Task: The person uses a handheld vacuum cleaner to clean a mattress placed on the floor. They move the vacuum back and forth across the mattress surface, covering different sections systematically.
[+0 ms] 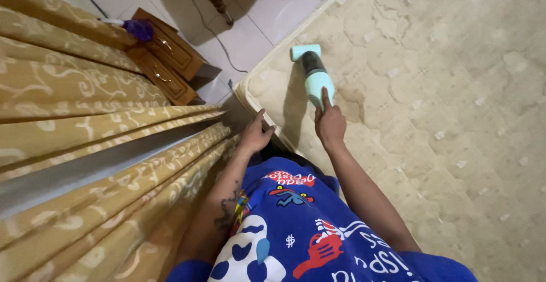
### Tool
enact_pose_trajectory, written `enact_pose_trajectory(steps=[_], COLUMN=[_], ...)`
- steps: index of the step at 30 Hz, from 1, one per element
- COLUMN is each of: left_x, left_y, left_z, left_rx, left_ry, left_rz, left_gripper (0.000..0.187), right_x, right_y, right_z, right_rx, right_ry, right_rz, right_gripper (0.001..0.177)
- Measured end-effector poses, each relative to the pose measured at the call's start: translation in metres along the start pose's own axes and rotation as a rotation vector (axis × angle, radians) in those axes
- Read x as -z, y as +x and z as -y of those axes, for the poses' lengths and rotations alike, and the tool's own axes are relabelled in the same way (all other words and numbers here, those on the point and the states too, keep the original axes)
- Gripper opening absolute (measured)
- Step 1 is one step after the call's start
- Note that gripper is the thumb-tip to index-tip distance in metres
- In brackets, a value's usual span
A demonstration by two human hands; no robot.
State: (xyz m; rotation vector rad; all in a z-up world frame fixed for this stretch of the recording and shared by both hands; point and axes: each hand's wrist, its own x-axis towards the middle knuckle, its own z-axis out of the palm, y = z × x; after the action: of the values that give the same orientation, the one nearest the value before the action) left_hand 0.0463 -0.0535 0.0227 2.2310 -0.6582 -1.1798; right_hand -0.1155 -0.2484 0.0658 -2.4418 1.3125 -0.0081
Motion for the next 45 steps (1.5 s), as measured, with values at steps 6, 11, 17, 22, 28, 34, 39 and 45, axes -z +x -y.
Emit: enact_pose_trajectory(steps=[6,11,17,22,28,34,39,45], left_x=[-0.024,-0.027,-0.023,-0.027,-0.02,-0.025,-0.03,-0.027], left_y=[0.008,0.015,0.013,0.007,-0.003,0.0,0.004,0.0], left_z=[-0.01,-0.009,-0.019,-0.032,-0.035,0.003,0.02,0.005], left_rx=[-0.175,-0.14,-0.112,-0.122,-0.002,-0.082,-0.077,-0.093], left_ry=[0.03,0.026,0.054,0.061,0.013,0.032,-0.024,-0.013], left_rz=[-0.022,-0.01,0.008,0.018,0.069,-0.03,-0.03,-0.02], left_gripper=[0.08,0.08,0.081,0.08,0.084,0.082,0.083,0.083], right_x=[0.019,0.025,0.009,0.007,0.028,0.043,0.03,0.019], right_y=[-0.053,-0.095,-0.06,-0.031,-0.056,-0.102,-0.08,-0.048], right_z=[-0.028,-0.059,-0.059,-0.042,-0.053,-0.072,-0.061,-0.04], right_rx=[0.047,0.036,0.042,0.028,0.117,0.115,0.13,0.09], right_ry=[0.011,0.03,0.01,0.019,0.104,0.111,0.092,0.059], right_rz=[0.1,0.118,0.066,0.063,0.113,0.188,0.15,0.154], right_gripper=[0.065,0.068,0.063,0.059,0.063,0.062,0.063,0.063])
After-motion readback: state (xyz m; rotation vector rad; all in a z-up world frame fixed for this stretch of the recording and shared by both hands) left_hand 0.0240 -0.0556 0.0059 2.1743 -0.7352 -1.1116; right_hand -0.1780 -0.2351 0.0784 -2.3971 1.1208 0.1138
